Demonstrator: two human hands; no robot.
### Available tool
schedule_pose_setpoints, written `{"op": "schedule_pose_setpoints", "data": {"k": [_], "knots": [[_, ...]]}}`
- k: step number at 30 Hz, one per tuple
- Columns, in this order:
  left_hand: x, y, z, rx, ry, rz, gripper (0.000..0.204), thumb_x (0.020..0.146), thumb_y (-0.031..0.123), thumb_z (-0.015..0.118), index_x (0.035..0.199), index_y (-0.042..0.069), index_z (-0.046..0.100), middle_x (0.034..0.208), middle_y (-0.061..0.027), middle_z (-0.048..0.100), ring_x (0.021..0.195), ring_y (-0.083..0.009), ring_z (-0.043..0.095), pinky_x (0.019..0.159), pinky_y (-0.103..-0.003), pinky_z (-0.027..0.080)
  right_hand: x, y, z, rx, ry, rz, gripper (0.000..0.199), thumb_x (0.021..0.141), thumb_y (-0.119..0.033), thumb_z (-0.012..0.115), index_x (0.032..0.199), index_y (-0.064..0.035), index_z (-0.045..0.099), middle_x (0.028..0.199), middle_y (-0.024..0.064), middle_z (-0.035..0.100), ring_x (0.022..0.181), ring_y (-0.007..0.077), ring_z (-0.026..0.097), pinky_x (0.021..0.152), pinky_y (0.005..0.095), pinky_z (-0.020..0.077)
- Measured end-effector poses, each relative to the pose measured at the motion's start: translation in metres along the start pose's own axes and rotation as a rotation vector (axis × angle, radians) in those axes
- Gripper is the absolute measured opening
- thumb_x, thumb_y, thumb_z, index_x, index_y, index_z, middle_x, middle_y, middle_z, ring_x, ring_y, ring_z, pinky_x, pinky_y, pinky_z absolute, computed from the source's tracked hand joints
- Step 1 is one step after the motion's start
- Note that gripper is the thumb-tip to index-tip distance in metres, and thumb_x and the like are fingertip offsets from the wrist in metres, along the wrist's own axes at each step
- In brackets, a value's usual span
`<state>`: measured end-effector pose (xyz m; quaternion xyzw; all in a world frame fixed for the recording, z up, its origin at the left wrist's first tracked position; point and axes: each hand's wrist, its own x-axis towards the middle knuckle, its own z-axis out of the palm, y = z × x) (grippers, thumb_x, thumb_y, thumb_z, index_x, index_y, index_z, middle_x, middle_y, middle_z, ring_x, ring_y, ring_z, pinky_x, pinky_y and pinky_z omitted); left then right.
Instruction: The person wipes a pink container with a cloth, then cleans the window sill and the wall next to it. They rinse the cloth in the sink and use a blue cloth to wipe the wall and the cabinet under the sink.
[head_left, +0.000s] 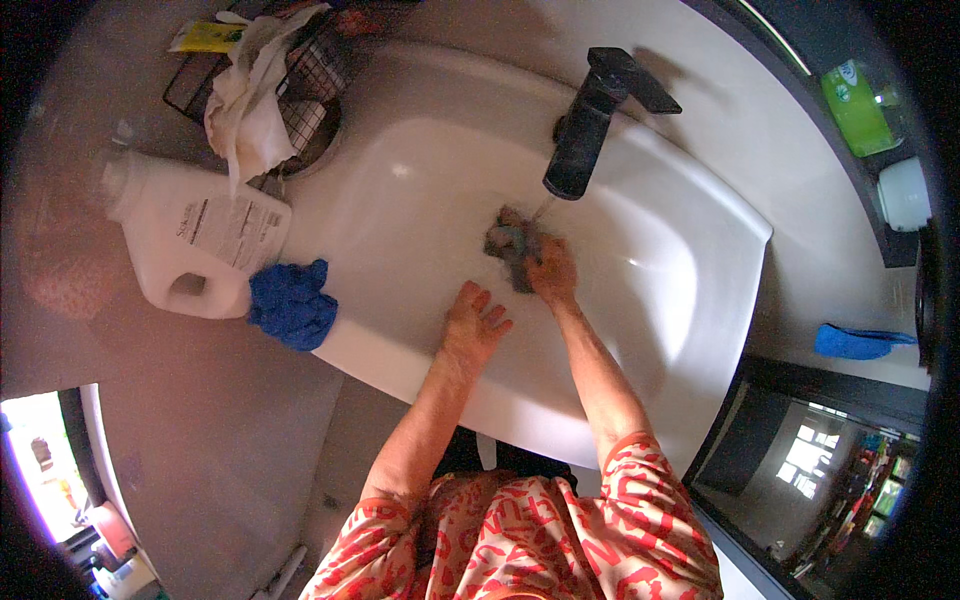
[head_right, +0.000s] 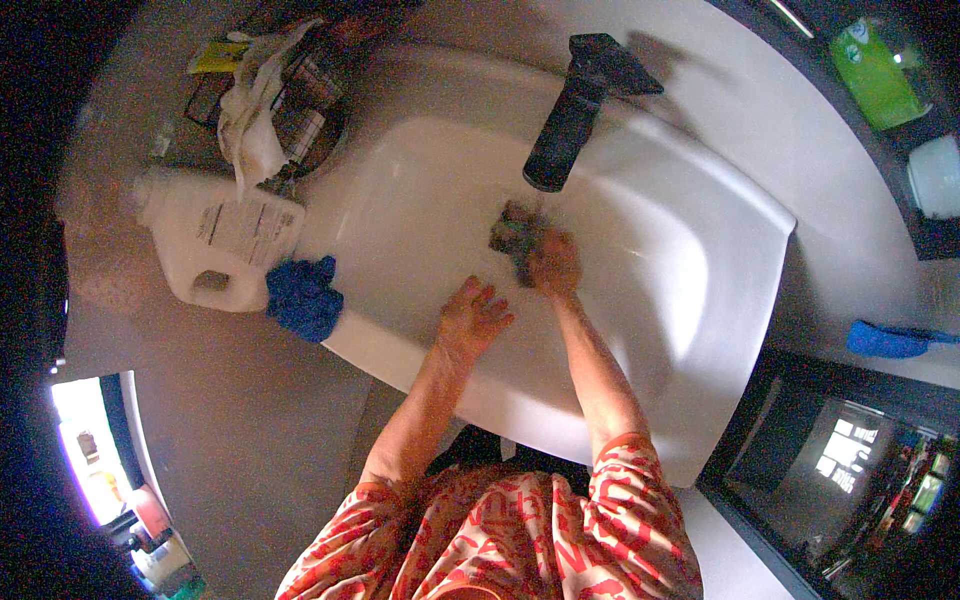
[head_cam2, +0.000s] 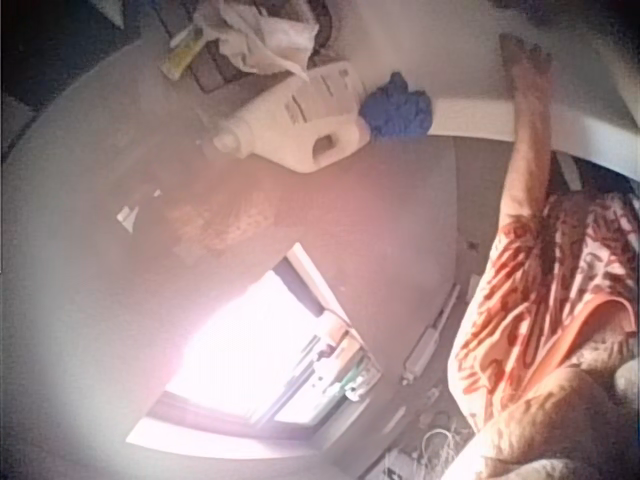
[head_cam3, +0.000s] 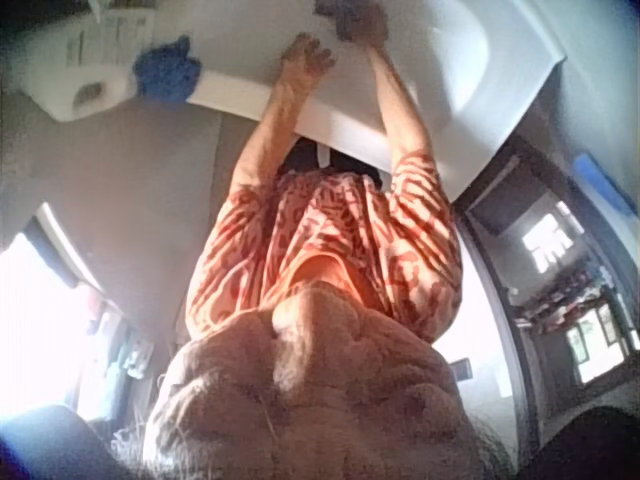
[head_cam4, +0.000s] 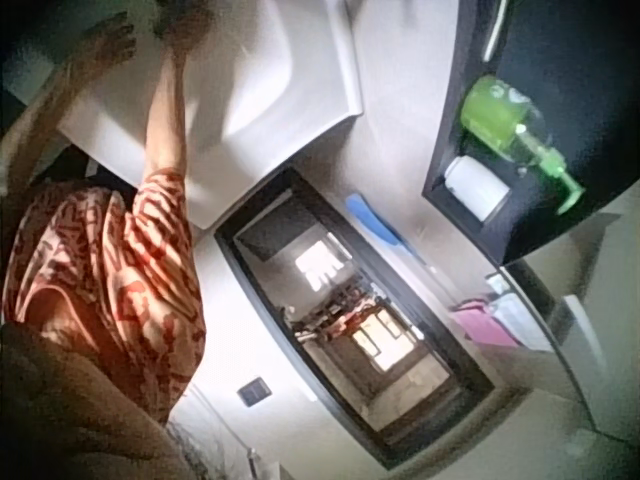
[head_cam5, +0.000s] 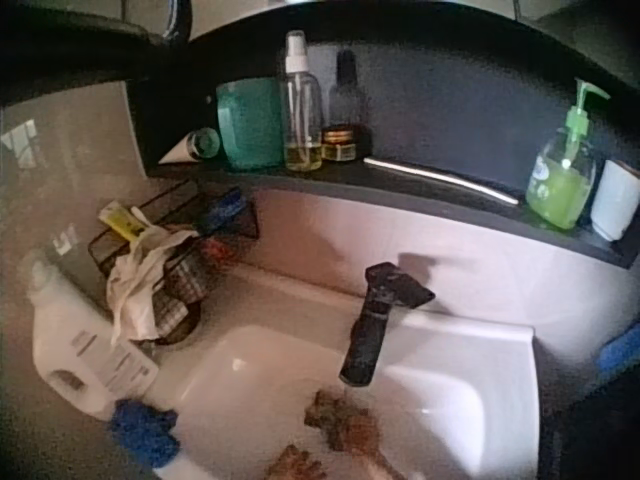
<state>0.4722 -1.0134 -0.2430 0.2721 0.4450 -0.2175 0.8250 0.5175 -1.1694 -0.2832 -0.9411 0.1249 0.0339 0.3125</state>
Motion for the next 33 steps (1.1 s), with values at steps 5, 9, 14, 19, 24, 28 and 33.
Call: {"op": "schedule_pose_setpoints", "data": {"k": [5,9,14,19,24,28,33], "knots": [[0.028,0.019,-0.001,-0.204,-0.417,0.021,0.035,0.085,0.039,0.059,0.103,0.009,0.056,0.099,-0.0102,0.062,0.088,-0.0279,0.059,0.076,-0.045,0.049,-0.059,-0.070,-0.025,0.478,-0.088,-0.477,0.029,0.073,-0.008,0.058,0.100,-0.0012,0.048,0.096,0.0198,0.052,0.100,0.0395,0.051,0.082,0.0474,0.0430],[-0.016,0.024,0.027,0.103,-0.141,-0.016,0.039,0.083,0.044,0.062,0.097,0.007,0.058,0.075,-0.0106,0.063,0.063,-0.0244,0.060,0.055,-0.038,0.050,-0.098,-0.097,-0.042,0.510,-0.085,-0.561,0.031,0.073,-0.008,0.062,0.094,-0.0048,0.040,0.087,0.0159,0.047,0.079,0.0375,0.054,0.066,0.0436,0.0452],[0.055,0.005,-0.031,-0.080,-0.507,-0.093,0.032,0.086,0.038,0.060,0.096,0.008,0.055,0.081,-0.0082,0.059,0.069,-0.0202,0.058,0.061,-0.034,0.050,-0.093,-0.104,-0.037,0.319,0.029,-0.693,0.030,0.077,-0.024,0.066,0.086,-0.0042,0.046,0.074,0.0136,0.054,0.067,0.0327,0.059,0.056,0.0426,0.0463],[0.035,-0.001,-0.016,0.598,-0.538,0.385,0.037,0.082,0.033,0.060,0.109,0.009,0.052,0.098,-0.0105,0.058,0.087,-0.0238,0.057,0.075,-0.035,0.048,-0.052,-0.093,-0.019,0.185,0.056,-0.415,0.030,0.086,-0.031,0.056,0.076,-0.0026,0.055,0.070,0.0166,0.061,0.062,0.0356,0.059,0.054,0.0448,0.0458],[0.028,-0.004,-0.012,1.074,-0.421,0.610,0.033,0.089,0.029,0.051,0.114,0.006,0.050,0.103,-0.0079,0.058,0.092,-0.0201,0.057,0.081,-0.031,0.047,-0.032,-0.066,-0.004,0.270,0.129,-0.193,0.029,0.088,-0.029,0.052,0.079,-0.0022,0.056,0.071,0.0192,0.058,0.065,0.0381,0.058,0.056,0.0446,0.0449],[0.017,0.005,-0.015,1.534,-0.349,0.932,0.031,0.093,0.031,0.047,0.108,0.005,0.053,0.096,-0.0061,0.060,0.086,-0.0179,0.057,0.077,-0.031,0.048,-0.090,-0.103,-0.023,0.264,0.071,-0.406,0.026,0.087,-0.028,0.053,0.093,-0.0022,0.055,0.077,0.0197,0.060,0.067,0.0390,0.060,0.059,0.0471,0.0478],[0.004,0.000,0.003,0.616,-0.099,0.189,0.033,0.093,0.035,0.044,0.105,0.006,0.056,0.093,-0.0079,0.062,0.083,-0.0207,0.060,0.074,-0.036,0.050,-0.078,-0.080,-0.024,0.210,0.007,-0.255,0.028,0.090,-0.029,0.047,0.089,-0.0016,0.054,0.084,0.0201,0.059,0.071,0.0394,0.059,0.061,0.0474,0.0476]]}}
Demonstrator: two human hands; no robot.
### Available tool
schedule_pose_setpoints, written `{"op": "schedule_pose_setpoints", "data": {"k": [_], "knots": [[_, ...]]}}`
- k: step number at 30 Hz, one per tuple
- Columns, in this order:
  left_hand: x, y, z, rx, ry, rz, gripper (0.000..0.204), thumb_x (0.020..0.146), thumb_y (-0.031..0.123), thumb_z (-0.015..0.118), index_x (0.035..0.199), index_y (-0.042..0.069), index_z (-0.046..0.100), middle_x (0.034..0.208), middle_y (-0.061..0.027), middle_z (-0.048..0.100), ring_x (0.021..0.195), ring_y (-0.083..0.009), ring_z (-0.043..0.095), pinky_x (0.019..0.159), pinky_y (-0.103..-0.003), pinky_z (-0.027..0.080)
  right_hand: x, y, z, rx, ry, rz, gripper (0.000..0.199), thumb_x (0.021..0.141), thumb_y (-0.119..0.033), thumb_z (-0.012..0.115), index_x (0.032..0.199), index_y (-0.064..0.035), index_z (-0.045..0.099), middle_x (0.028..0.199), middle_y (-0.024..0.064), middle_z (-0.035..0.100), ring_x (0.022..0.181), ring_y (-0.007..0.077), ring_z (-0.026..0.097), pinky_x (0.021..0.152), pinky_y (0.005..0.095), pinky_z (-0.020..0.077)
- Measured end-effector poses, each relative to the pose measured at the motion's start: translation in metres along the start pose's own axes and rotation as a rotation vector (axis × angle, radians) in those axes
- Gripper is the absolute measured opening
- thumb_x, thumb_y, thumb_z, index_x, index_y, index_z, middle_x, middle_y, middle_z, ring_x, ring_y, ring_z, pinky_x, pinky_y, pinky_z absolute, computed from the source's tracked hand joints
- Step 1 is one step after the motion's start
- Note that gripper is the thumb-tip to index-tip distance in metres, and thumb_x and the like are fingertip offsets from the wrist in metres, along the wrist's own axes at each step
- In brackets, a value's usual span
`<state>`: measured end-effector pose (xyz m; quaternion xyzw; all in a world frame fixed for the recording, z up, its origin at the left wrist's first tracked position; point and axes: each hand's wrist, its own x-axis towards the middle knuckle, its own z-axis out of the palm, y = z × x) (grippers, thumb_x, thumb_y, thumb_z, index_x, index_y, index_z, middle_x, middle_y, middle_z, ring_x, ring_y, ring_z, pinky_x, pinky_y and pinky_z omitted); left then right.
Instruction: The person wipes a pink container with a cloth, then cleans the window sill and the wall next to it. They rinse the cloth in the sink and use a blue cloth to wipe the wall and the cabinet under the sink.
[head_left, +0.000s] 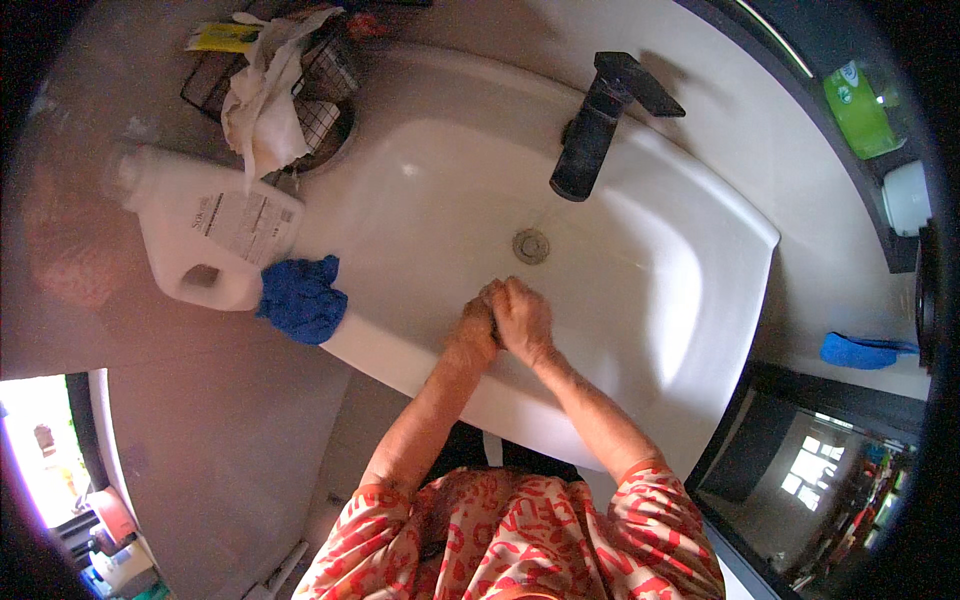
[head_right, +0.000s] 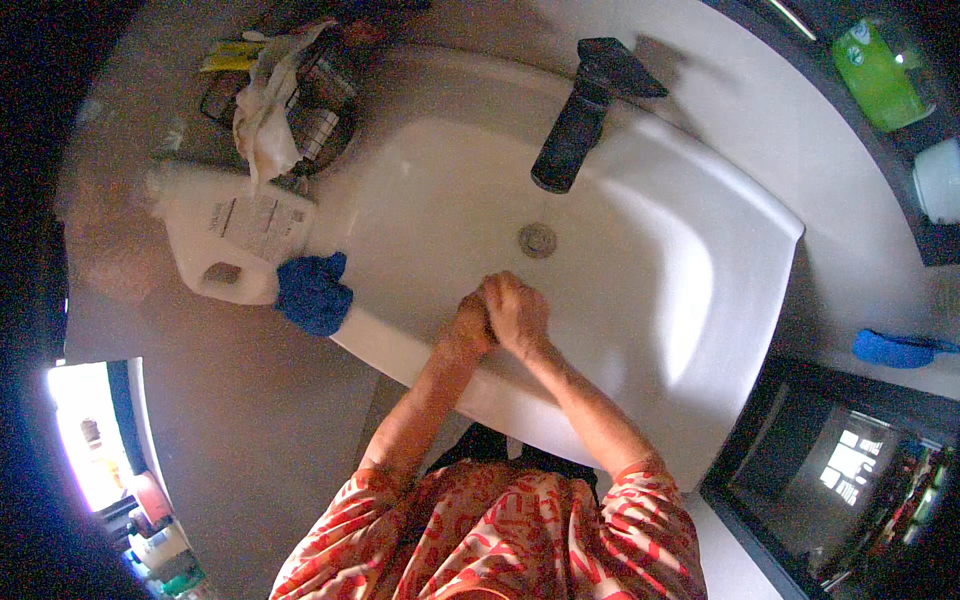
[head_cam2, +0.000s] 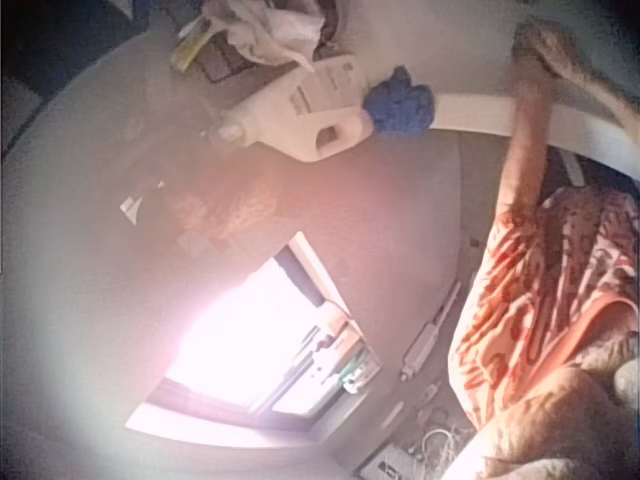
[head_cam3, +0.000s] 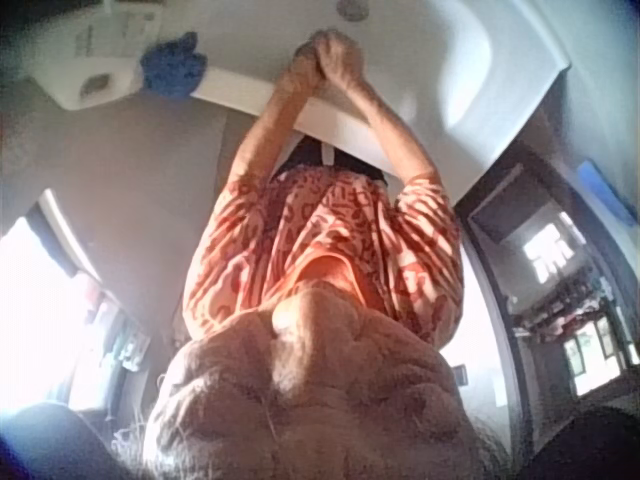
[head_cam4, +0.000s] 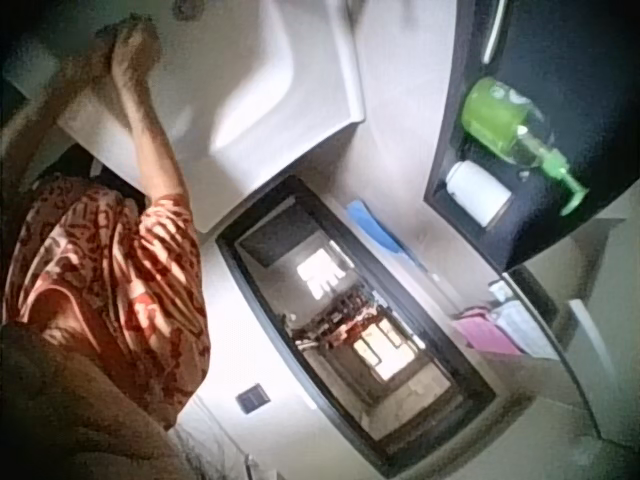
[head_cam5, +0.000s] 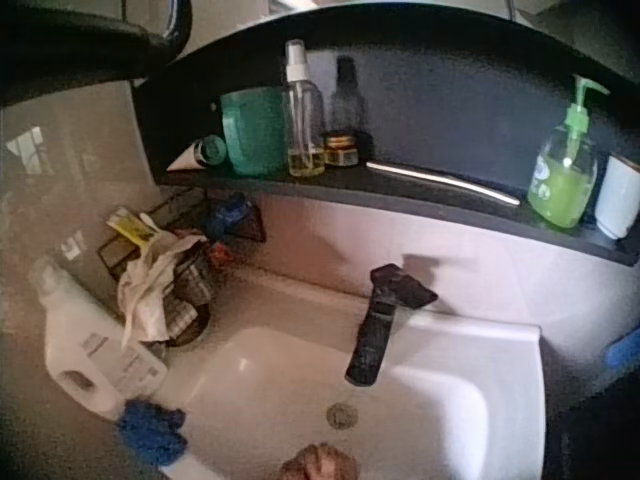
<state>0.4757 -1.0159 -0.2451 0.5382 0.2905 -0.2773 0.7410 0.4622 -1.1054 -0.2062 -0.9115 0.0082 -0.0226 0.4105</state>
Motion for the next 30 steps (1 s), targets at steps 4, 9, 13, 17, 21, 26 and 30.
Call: {"op": "schedule_pose_setpoints", "data": {"k": [4,9,13,17,21,26,30], "knots": [[0.005,-0.008,0.003,-0.431,0.012,-0.173,0.033,0.093,0.035,0.043,0.101,0.006,0.057,0.092,-0.0090,0.064,0.077,-0.0233,0.062,0.066,-0.039,0.053,0.015,0.065,0.001,-0.291,-0.106,0.081,0.020,0.086,-0.016,0.052,0.102,-0.0050,0.053,0.101,0.0156,0.052,0.095,0.0347,0.053,0.072,0.0421,0.0473],[0.002,-0.006,0.001,-0.460,-0.034,-0.196,0.031,0.092,0.035,0.046,0.099,0.008,0.059,0.092,-0.0084,0.064,0.079,-0.0233,0.062,0.067,-0.039,0.053,0.030,0.086,0.008,-0.411,-0.118,-0.083,0.036,0.081,-0.012,0.055,0.115,-0.0029,0.049,0.115,0.0167,0.050,0.105,0.0358,0.050,0.077,0.0458,0.0467],[-0.007,0.001,0.006,-0.533,-0.015,-0.184,0.033,0.090,0.036,0.051,0.100,0.005,0.056,0.092,-0.0080,0.061,0.075,-0.0215,0.060,0.061,-0.038,0.049,0.029,0.102,0.025,-0.523,-0.041,-0.170,0.043,0.080,-0.009,0.054,0.122,-0.0029,0.046,0.119,0.0153,0.047,0.106,0.0338,0.049,0.079,0.0475,0.0456],[-0.005,0.004,0.007,-0.484,0.030,-0.192,0.030,0.091,0.035,0.048,0.098,0.008,0.059,0.091,-0.0079,0.064,0.078,-0.0236,0.061,0.064,-0.037,0.052,0.034,0.094,0.024,-0.625,-0.207,-0.150,0.054,0.074,-0.005,0.061,0.124,0.0010,0.041,0.120,0.0143,0.045,0.110,0.0321,0.047,0.076,0.0434,0.0477],[0.005,-0.004,0.003,-0.525,-0.020,-0.156,0.031,0.091,0.035,0.047,0.099,0.007,0.059,0.091,-0.0083,0.064,0.077,-0.0243,0.061,0.064,-0.038,0.051,0.032,0.080,0.019,-0.657,-0.196,-0.110,0.054,0.075,-0.005,0.060,0.125,0.0012,0.041,0.121,0.0130,0.044,0.111,0.0312,0.046,0.079,0.0427,0.0466],[0.008,-0.005,-0.001,-0.589,-0.061,-0.196,0.031,0.090,0.034,0.048,0.099,0.007,0.060,0.090,-0.0095,0.064,0.077,-0.0247,0.061,0.064,-0.039,0.051,0.023,0.091,0.015,-0.542,-0.043,-0.243,0.049,0.077,-0.002,0.056,0.125,-0.0005,0.044,0.119,0.0145,0.046,0.112,0.0324,0.046,0.083,0.0421,0.0459],[-0.010,0.009,0.008,-0.639,-0.058,-0.158,0.023,0.088,0.029,0.053,0.091,0.008,0.060,0.083,-0.0069,0.062,0.073,-0.0222,0.060,0.060,-0.037,0.050,0.010,0.101,-0.025,-0.379,-0.227,-0.246,0.049,0.076,0.004,0.052,0.124,-0.0017,0.047,0.116,0.0177,0.049,0.112,0.0333,0.046,0.089,0.0405,0.0438]]}}
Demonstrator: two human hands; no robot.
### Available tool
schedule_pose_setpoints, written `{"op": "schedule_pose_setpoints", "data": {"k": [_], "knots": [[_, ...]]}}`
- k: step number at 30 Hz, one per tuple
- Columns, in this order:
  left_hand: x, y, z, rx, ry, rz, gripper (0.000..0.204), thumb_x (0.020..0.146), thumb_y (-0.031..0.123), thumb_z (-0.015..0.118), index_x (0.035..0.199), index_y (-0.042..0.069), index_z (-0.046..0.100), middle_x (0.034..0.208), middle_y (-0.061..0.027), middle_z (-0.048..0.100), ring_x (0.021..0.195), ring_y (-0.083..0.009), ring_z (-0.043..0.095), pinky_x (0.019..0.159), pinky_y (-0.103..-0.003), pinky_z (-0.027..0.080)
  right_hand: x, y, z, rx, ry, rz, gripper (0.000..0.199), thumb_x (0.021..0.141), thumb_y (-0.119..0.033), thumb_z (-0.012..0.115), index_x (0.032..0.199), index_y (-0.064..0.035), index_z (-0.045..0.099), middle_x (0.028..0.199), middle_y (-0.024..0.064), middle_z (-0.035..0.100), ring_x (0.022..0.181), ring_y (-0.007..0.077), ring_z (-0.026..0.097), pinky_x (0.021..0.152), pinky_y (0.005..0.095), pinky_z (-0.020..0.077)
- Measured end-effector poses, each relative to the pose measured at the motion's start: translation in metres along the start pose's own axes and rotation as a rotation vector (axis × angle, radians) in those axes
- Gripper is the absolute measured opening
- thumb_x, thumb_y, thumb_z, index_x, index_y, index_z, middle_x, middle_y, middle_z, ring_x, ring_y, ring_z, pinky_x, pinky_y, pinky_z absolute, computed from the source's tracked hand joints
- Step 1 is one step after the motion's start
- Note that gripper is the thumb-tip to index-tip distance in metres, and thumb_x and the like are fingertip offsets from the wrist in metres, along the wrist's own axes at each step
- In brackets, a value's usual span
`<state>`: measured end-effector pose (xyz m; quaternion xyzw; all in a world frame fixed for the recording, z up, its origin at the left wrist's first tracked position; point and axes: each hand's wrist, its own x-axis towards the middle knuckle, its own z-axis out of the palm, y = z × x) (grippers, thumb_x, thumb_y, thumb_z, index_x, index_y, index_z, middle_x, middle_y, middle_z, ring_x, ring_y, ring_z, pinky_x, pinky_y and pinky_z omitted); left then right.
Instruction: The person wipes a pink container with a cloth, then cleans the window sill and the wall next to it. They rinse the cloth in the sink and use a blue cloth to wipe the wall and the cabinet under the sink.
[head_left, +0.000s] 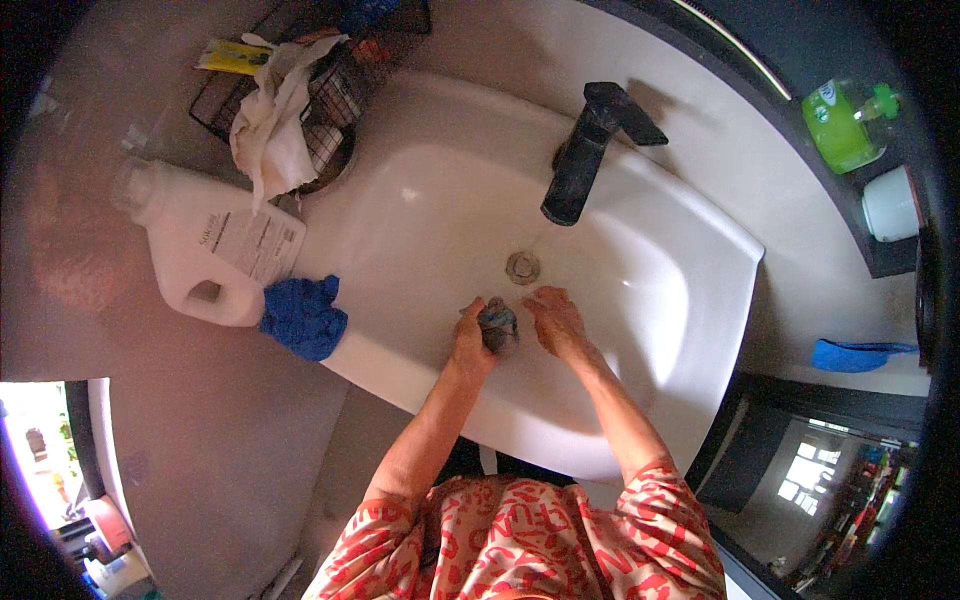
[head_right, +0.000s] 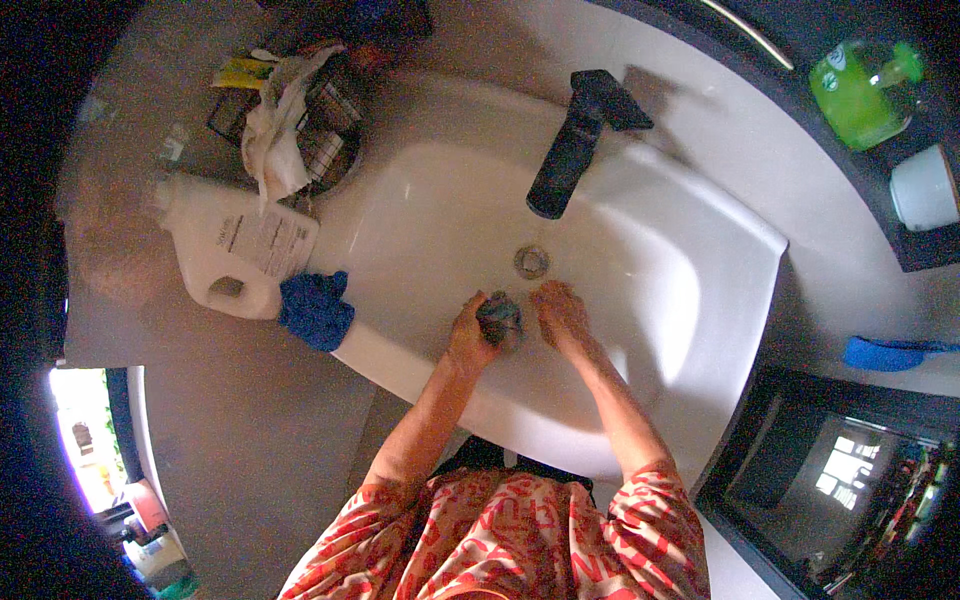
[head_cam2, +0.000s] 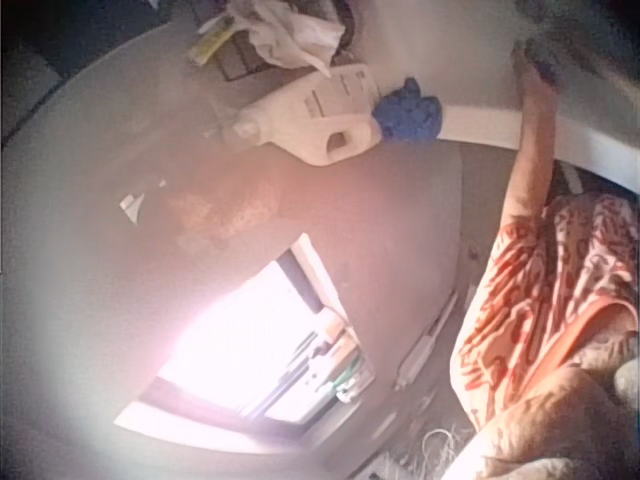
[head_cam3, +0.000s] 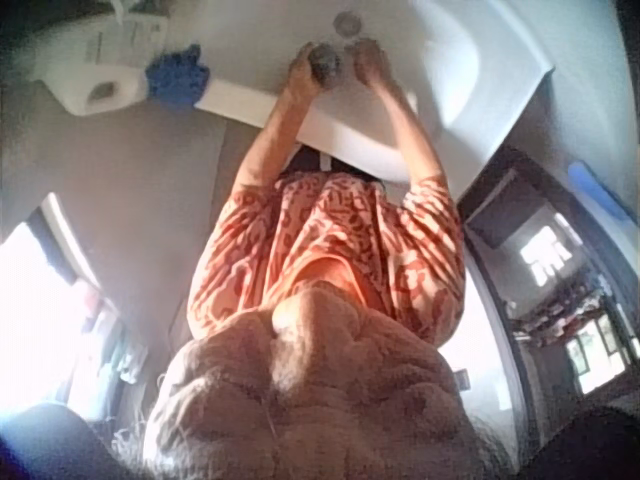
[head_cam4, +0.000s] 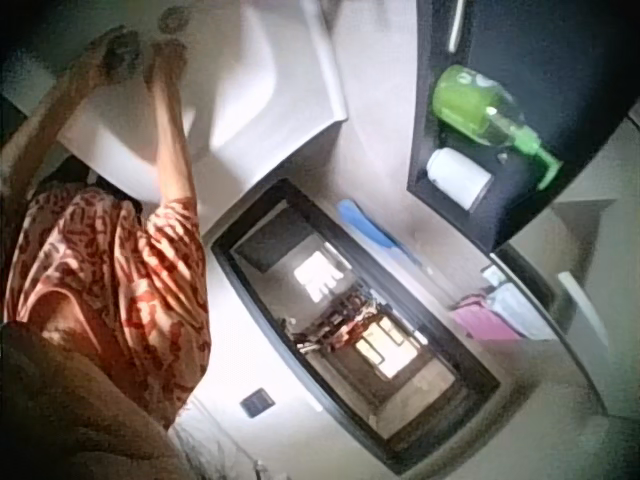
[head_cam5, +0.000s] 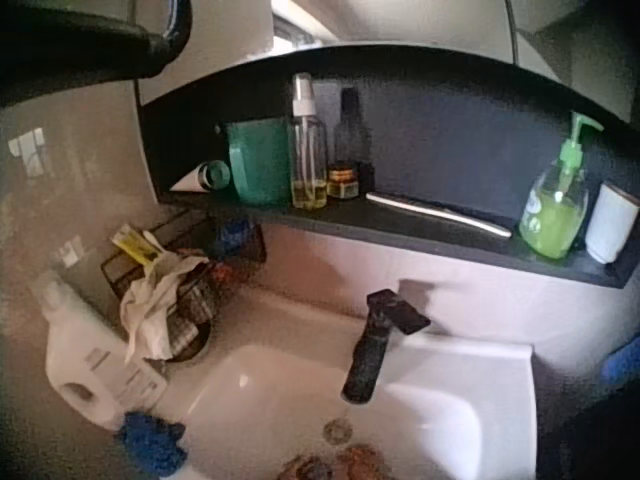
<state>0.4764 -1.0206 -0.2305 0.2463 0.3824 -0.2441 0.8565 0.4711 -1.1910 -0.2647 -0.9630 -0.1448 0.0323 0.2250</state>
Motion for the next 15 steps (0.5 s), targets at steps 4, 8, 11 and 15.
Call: {"op": "schedule_pose_setpoints", "data": {"k": [4,8,11,15], "knots": [[-0.002,0.000,-0.002,0.055,0.033,0.004,0.016,0.084,0.024,0.057,0.085,0.008,0.060,0.079,-0.0048,0.061,0.069,-0.0204,0.059,0.059,-0.035,0.050,0.001,-0.012,-0.069,0.103,0.436,0.087,0.052,0.075,0.009,0.047,0.126,-0.0014,0.045,0.115,0.0182,0.050,0.113,0.0338,0.045,0.093,0.0393,0.0410],[-0.004,0.003,-0.004,0.061,0.017,0.052,0.014,0.081,0.023,0.060,0.085,0.009,0.061,0.079,-0.0040,0.061,0.068,-0.0197,0.058,0.060,-0.035,0.050,0.047,-0.030,-0.155,0.125,0.825,0.047,0.056,0.076,0.011,0.041,0.131,-0.0009,0.037,0.128,0.0184,0.040,0.120,0.0352,0.040,0.099,0.0398,0.0361],[-0.001,0.001,-0.006,0.064,0.036,0.039,0.016,0.080,0.023,0.062,0.087,0.009,0.061,0.080,-0.0039,0.061,0.068,-0.0195,0.058,0.061,-0.036,0.050,0.072,-0.027,-0.193,-0.092,0.920,-0.033,0.058,0.075,0.012,0.040,0.131,-0.0008,0.036,0.139,0.0183,0.026,0.122,0.0352,0.038,0.100,0.0396,0.0349],[0.011,0.000,-0.017,0.068,-0.001,0.015,0.019,0.079,0.023,0.063,0.090,0.008,0.061,0.084,-0.0050,0.060,0.074,-0.0201,0.058,0.064,-0.038,0.051,0.073,-0.027,-0.205,-0.057,0.983,-0.059,0.054,0.071,0.014,0.042,0.123,0.0001,0.043,0.128,0.0169,0.044,0.117,0.0349,0.043,0.098,0.0426,0.0362]]}}
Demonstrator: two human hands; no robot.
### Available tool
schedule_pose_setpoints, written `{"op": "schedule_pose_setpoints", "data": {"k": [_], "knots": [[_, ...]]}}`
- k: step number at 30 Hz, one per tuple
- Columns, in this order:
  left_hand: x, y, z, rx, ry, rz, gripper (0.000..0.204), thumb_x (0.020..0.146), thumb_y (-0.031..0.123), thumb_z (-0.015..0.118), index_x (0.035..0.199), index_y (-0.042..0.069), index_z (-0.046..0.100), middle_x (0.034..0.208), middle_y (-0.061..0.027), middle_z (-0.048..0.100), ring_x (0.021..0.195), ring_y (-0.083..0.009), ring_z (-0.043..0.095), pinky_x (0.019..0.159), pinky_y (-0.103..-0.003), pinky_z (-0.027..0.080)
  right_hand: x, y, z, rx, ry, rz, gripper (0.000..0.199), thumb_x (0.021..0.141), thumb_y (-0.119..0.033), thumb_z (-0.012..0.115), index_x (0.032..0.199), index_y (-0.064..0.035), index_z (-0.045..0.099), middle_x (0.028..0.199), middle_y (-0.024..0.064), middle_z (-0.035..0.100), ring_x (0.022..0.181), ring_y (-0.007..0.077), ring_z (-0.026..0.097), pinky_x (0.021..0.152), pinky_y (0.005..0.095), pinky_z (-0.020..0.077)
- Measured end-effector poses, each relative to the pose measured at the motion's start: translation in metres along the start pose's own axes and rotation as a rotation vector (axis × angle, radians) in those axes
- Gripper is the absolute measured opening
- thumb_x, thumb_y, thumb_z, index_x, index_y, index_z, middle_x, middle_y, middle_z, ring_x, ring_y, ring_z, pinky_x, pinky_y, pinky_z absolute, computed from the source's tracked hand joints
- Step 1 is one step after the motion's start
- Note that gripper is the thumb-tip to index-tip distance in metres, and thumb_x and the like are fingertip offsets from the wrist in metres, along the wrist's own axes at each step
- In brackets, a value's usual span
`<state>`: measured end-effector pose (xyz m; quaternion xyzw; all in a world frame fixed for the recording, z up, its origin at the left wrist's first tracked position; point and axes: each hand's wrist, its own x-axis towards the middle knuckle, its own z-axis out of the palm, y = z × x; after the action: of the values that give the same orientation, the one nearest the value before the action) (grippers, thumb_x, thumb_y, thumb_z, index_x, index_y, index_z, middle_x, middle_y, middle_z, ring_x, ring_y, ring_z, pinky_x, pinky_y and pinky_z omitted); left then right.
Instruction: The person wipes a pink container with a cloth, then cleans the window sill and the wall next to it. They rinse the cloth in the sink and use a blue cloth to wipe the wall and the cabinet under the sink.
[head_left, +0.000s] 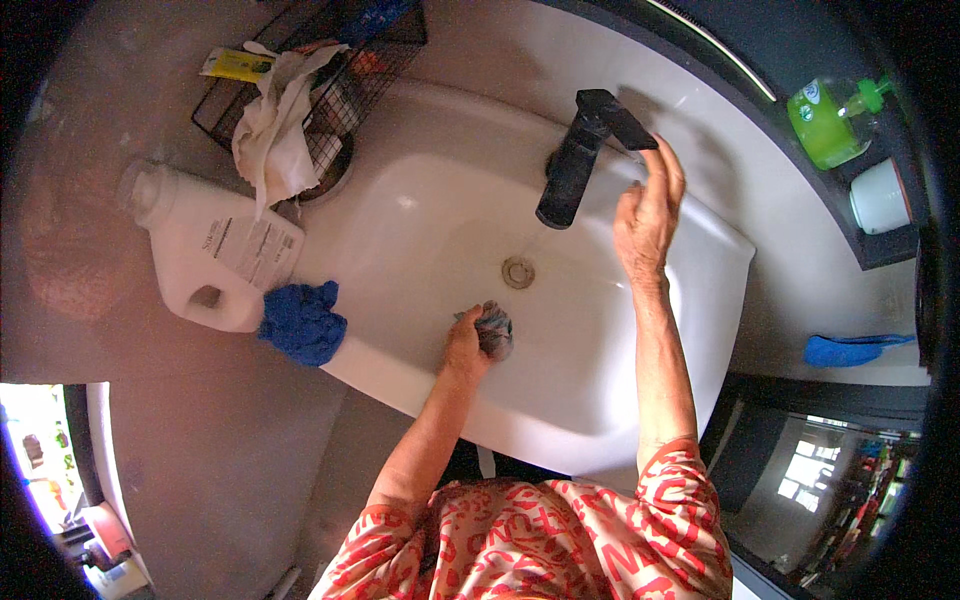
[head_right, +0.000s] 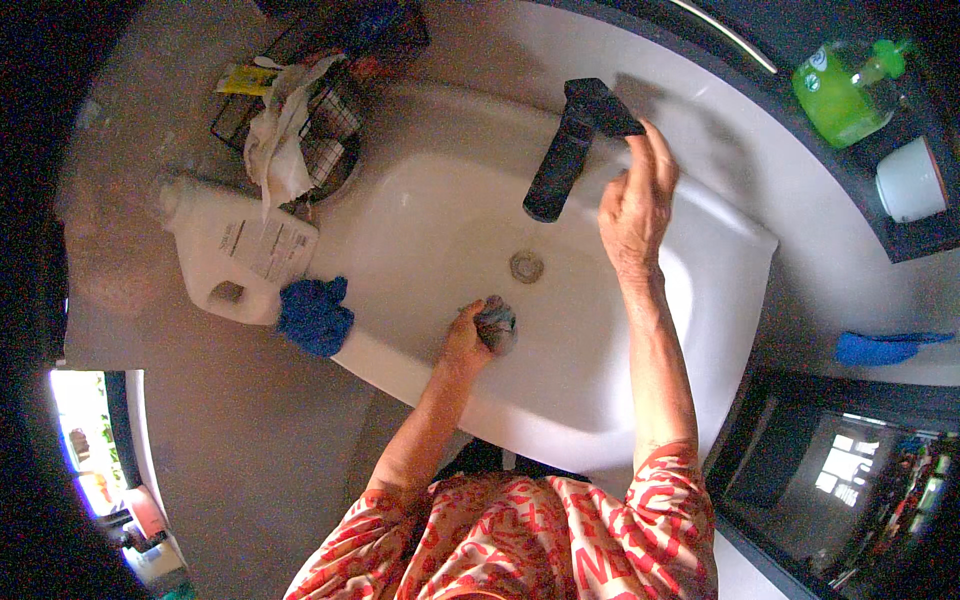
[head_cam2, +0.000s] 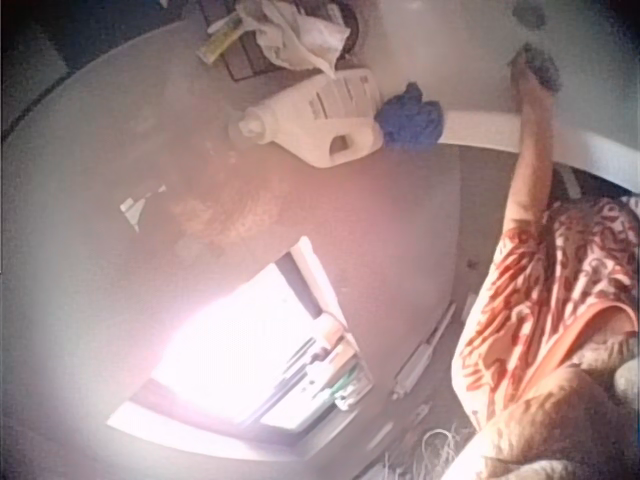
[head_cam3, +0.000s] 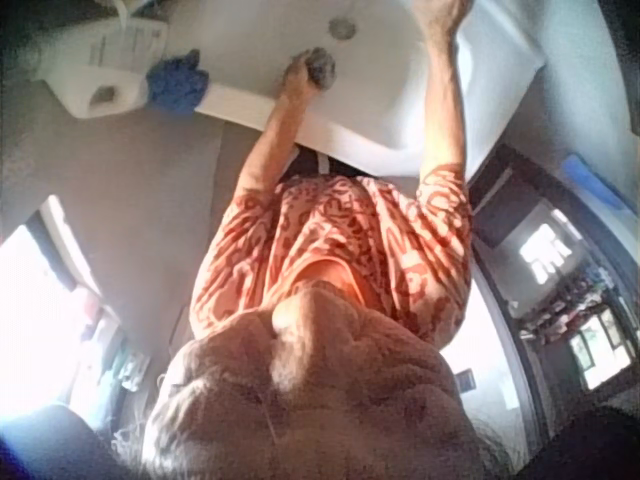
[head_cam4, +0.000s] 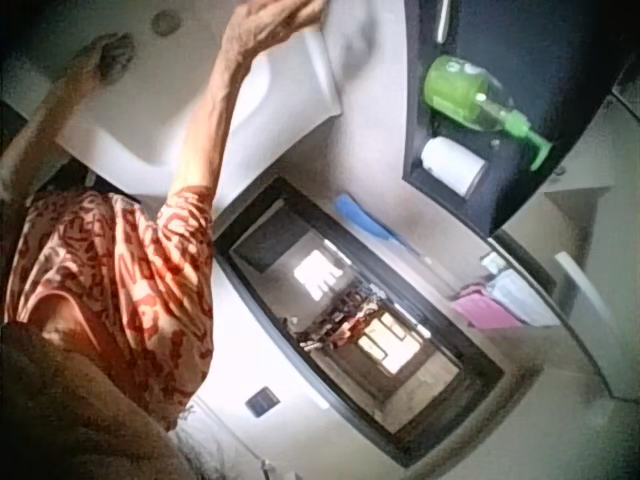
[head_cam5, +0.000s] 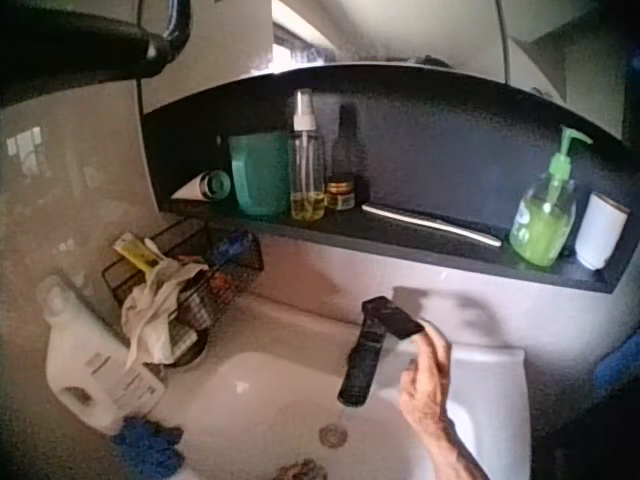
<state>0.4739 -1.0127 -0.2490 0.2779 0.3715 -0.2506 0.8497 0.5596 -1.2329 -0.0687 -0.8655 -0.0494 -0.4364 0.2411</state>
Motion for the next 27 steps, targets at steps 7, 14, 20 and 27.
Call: {"op": "schedule_pose_setpoints", "data": {"k": [7,14,20,27], "knots": [[-0.005,0.000,0.005,-0.003,0.043,0.003,0.022,0.075,0.020,0.063,0.093,0.008,0.060,0.089,-0.0063,0.059,0.079,-0.0211,0.058,0.064,-0.039,0.051,0.008,0.007,-0.006,-0.050,-0.066,-0.089,0.065,0.068,0.013,0.043,0.131,-0.0049,0.042,0.131,0.0133,0.046,0.121,0.0289,0.042,0.103,0.0399,0.0307],[-0.001,0.000,0.002,0.067,0.025,0.014,0.011,0.073,0.014,0.057,0.081,0.008,0.054,0.081,-0.0038,0.053,0.072,-0.0211,0.054,0.063,-0.038,0.049,-0.012,0.006,-0.007,-0.055,-0.096,-0.052,0.070,0.069,0.013,0.043,0.136,-0.0061,0.038,0.139,0.0136,0.038,0.125,0.0290,0.040,0.104,0.0395,0.0300],[-0.009,-0.008,-0.001,0.202,-0.122,0.224,0.010,0.074,0.013,0.054,0.080,0.006,0.051,0.084,-0.0052,0.054,0.076,-0.0221,0.055,0.067,-0.037,0.050,-0.031,0.001,-0.014,0.047,-0.128,0.067,0.070,0.073,0.011,0.044,0.139,-0.0060,0.030,0.141,0.0168,0.033,0.128,0.0331,0.035,0.107,0.0419,0.0279],[-0.031,0.010,0.036,0.075,-0.430,-0.090,0.032,0.073,0.007,0.050,0.104,0.001,0.053,0.102,-0.0116,0.060,0.093,-0.0250,0.060,0.085,-0.040,0.050,-0.157,-0.015,-0.007,0.741,-0.694,1.094,0.053,0.086,-0.037,0.057,0.126,-0.0038,0.047,0.127,0.0143,0.050,0.114,0.0260,0.049,0.089,0.0438,0.0449]]}}
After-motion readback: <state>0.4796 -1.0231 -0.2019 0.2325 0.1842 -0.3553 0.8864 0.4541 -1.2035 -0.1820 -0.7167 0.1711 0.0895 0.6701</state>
